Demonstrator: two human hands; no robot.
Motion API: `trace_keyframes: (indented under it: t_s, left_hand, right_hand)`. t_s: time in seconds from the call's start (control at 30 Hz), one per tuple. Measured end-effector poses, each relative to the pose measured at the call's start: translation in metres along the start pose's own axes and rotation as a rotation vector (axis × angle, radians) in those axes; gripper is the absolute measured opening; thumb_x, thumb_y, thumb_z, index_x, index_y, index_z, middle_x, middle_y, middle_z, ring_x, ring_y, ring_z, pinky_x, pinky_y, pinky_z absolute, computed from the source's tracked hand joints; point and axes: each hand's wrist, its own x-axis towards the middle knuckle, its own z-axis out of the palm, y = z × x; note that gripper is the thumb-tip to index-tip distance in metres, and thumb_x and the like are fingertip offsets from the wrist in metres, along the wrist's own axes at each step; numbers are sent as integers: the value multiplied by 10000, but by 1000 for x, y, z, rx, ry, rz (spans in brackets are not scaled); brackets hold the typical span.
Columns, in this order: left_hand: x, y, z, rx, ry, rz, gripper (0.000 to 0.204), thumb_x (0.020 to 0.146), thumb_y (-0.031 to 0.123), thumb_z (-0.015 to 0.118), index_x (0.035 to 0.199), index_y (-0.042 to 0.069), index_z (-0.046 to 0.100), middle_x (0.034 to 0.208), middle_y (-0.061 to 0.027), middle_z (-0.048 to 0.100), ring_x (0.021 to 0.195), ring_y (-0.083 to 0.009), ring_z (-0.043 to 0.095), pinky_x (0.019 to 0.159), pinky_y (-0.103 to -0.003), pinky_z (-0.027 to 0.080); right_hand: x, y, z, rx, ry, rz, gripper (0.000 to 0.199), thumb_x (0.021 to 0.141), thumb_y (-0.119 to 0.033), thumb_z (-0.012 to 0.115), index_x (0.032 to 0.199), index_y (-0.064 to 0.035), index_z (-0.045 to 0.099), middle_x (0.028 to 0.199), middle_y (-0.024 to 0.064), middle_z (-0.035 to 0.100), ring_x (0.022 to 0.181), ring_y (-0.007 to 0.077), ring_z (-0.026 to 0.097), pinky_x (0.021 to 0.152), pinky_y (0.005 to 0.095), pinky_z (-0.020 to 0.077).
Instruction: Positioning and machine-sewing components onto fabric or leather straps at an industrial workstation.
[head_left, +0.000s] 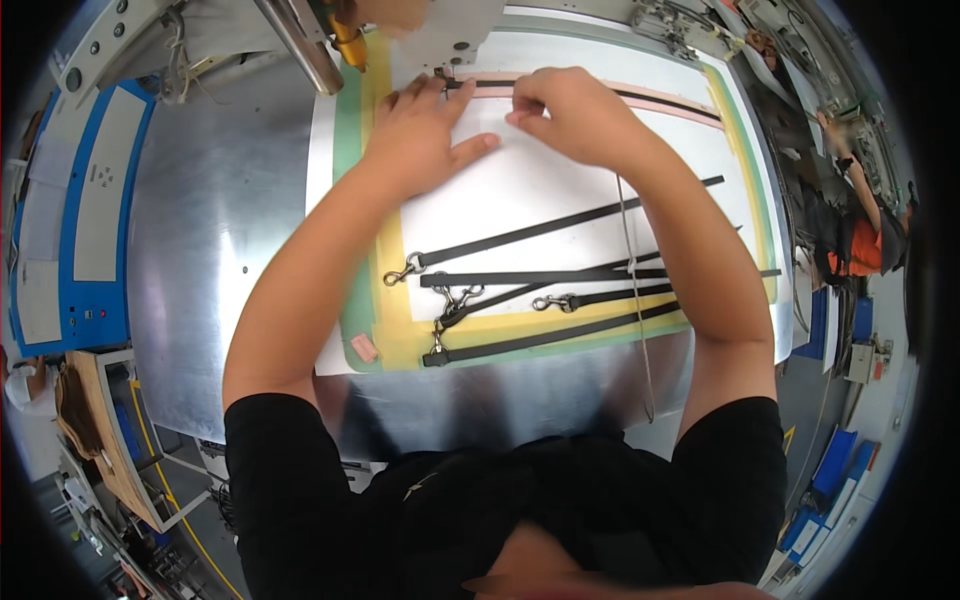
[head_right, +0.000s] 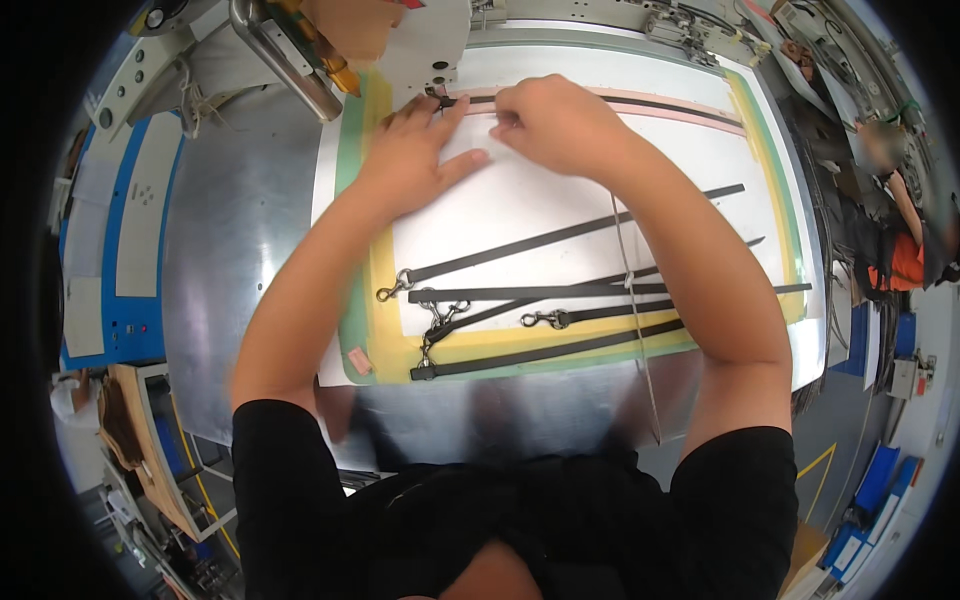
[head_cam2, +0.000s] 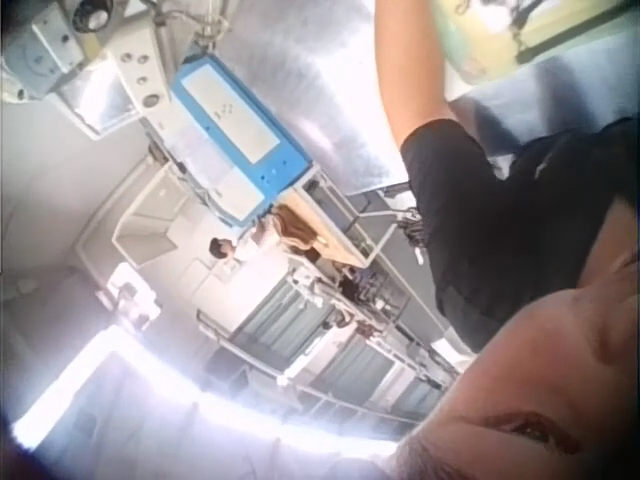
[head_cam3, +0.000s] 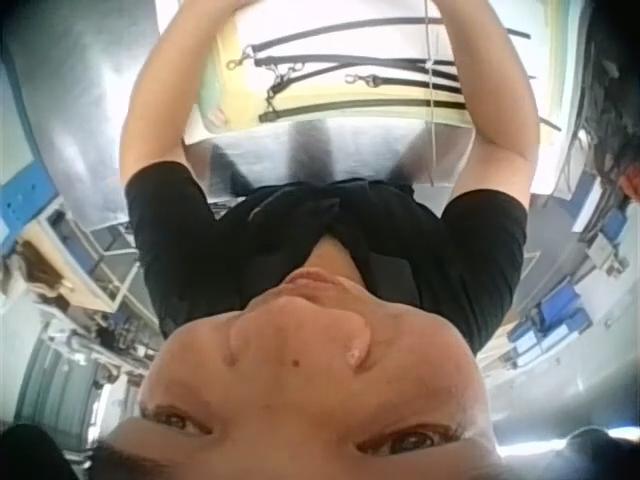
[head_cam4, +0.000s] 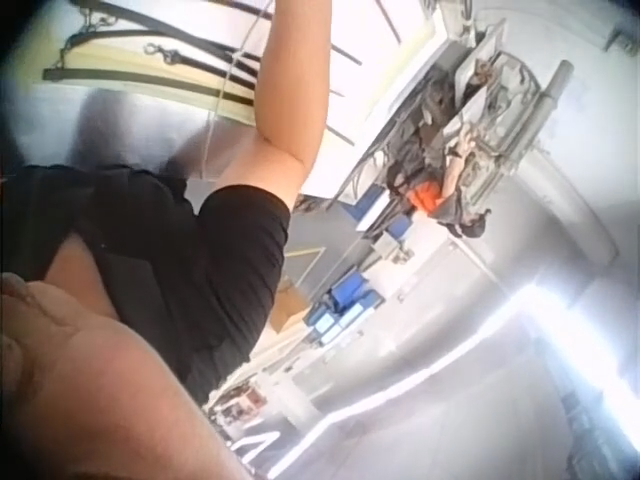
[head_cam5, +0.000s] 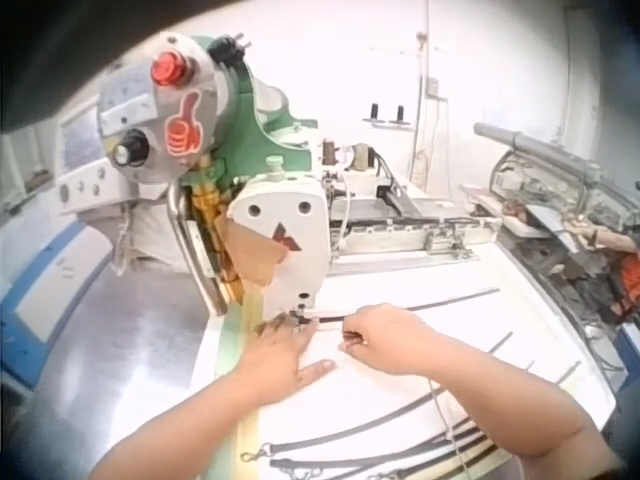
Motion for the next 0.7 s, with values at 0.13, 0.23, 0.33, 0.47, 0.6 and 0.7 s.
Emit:
trace_keyframes:
  t_s: [0.13,0.23,0.33,0.47,0.6,0.7]
  left_hand:
    - [-3,-16,-6,1,-1,31,717,1011,528,622,1507,14,559,1547,-217,546,1507,-358,428,1252,-524,285]
    - [-6,-21,-16,26,-6,32,624,1007,453,638,1434,-1,621,1493,-190,603,1464,-351,480,1227,-522,317]
    - [-1,-25,-19,38,27,5,526,986,365,665,1362,-4,671,1424,-172,654,1383,-356,549,1181,-507,373]
    - [3,-22,-23,144,43,-55,430,949,270,696,1285,2,709,1335,-161,697,1267,-364,614,1108,-469,446]
    - [2,-19,-20,136,66,-44,455,950,286,705,1315,14,692,1349,-171,685,1262,-372,613,1089,-471,460]
    - [2,-13,-14,84,102,34,500,963,322,703,1359,19,666,1364,-177,672,1249,-379,619,1087,-483,459]
  right_hand:
    - [35,19,6,-28,40,143,212,943,-217,715,960,-6,734,940,188,742,887,381,702,807,464,553]
    - [44,30,26,48,108,153,207,947,-218,709,970,-14,735,950,178,740,896,382,702,812,466,555]
    - [41,39,51,52,203,108,189,940,-200,714,995,-20,726,958,152,715,893,385,685,795,466,548]
    - [39,40,55,-58,159,55,194,943,-209,692,1094,-88,704,1047,104,666,950,342,708,827,474,583]
    - [40,34,54,-62,152,73,179,935,-190,688,1075,-79,698,1054,98,670,955,337,711,813,462,587]
    - [40,35,55,-66,160,41,190,921,-171,684,1084,-74,694,1053,94,672,958,332,713,802,459,592]
